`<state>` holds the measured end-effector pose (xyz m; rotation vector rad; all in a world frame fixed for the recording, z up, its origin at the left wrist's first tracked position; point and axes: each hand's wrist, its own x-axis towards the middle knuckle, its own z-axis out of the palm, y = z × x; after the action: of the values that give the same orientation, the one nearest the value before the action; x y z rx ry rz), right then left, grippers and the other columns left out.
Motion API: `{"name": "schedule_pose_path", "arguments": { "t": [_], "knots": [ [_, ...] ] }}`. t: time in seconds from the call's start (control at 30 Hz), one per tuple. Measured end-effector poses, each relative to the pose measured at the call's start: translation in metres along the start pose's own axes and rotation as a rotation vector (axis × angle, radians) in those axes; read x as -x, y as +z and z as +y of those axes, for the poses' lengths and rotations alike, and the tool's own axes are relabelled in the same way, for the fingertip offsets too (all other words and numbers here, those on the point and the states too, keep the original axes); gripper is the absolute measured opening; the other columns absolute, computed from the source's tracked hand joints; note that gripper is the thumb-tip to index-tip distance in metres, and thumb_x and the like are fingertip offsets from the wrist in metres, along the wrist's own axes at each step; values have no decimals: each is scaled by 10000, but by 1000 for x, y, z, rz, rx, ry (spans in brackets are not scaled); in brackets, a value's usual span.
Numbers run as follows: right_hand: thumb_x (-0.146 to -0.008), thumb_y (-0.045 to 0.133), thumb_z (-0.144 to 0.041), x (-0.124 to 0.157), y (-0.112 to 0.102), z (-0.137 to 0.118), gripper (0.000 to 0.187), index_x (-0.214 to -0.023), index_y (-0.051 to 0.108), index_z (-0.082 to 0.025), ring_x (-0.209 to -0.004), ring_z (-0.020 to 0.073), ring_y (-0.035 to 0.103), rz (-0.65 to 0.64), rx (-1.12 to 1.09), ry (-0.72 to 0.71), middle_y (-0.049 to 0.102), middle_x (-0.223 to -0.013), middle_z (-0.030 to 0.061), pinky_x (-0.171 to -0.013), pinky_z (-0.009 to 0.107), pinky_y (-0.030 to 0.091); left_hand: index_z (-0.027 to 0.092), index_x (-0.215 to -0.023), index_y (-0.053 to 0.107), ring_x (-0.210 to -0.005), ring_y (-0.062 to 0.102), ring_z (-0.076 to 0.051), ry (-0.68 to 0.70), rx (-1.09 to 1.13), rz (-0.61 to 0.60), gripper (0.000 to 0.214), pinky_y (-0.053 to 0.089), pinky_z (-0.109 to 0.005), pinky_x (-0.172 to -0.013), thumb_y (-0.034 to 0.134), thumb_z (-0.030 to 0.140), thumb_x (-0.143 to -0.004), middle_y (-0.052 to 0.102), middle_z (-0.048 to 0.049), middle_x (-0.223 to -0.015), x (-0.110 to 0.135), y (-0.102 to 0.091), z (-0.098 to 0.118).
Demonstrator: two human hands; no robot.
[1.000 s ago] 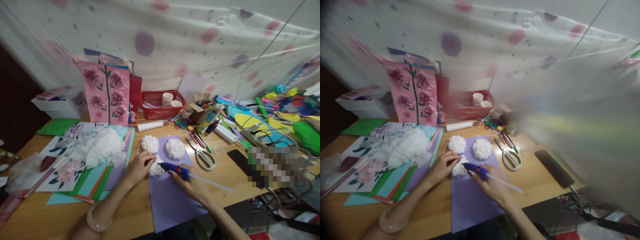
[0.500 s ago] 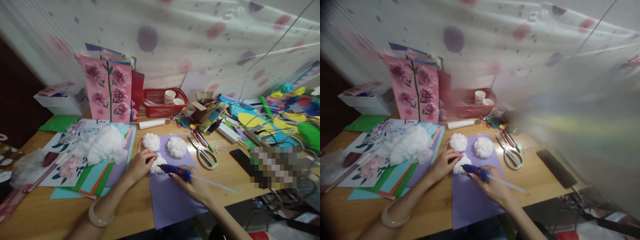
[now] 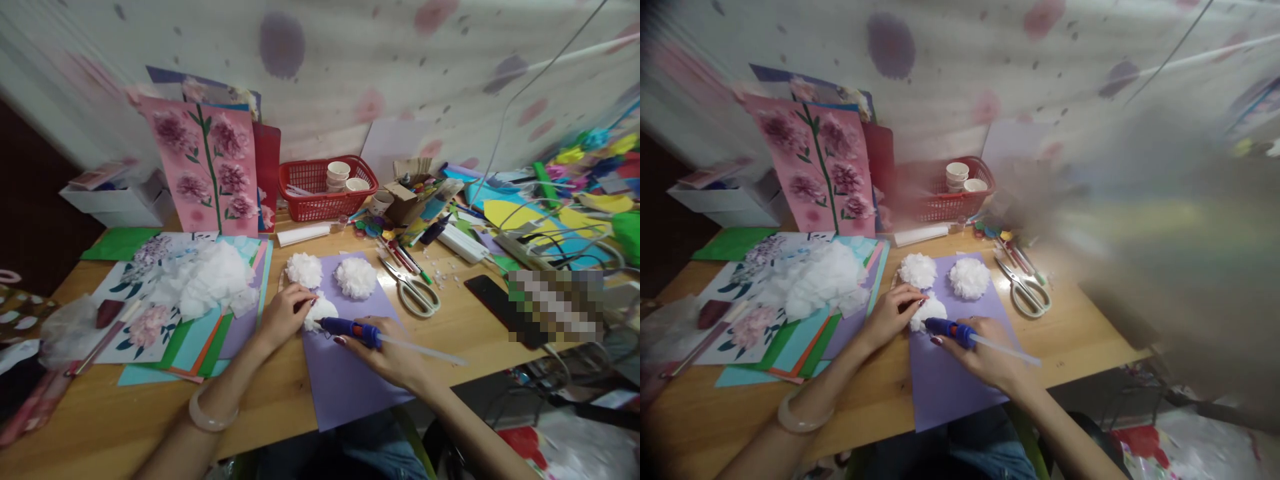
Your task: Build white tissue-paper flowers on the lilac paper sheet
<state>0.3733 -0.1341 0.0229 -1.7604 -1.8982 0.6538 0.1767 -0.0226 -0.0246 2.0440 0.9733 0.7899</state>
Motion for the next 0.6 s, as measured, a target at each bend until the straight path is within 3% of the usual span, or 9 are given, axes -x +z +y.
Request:
{"name": "schedule_pose_path", "arguments": {
  "t": [0.17, 0.4, 0.6],
  "knots": [
    [-885, 547, -545, -2, 1, -3, 422, -639, 597, -205, -552, 144, 512, 47, 33, 11, 577, -625, 29, -532, 289, 344, 197, -940, 763, -909, 679, -189, -9, 6, -2, 209, 517, -310, -826, 578, 132, -869, 728, -61, -970, 0, -1, -1],
    [-882, 547, -589, 4, 1, -5, 483, -580, 576, -213, -509, 137, 471, -26, 49, -12, 574, -551, 21, -510, 295, 280, 196, -947, 766, -910, 679, -188, -22, 10, -4, 209, 519, -307, -825, 581, 138, -870, 730, -62, -973, 1, 0, -2],
    [-889, 542, -571, 5, -1, -4, 451, -628, 615, -210, -543, 147, 500, -50, 46, -1, 596, -598, 30, -536, 300, 306, 198, -939, 766, -907, 677, -185, -16, 13, -4, 201, 519, -305, -821, 587, 144, -867, 730, -59, -965, 0, 0, -3]
  ]
}}
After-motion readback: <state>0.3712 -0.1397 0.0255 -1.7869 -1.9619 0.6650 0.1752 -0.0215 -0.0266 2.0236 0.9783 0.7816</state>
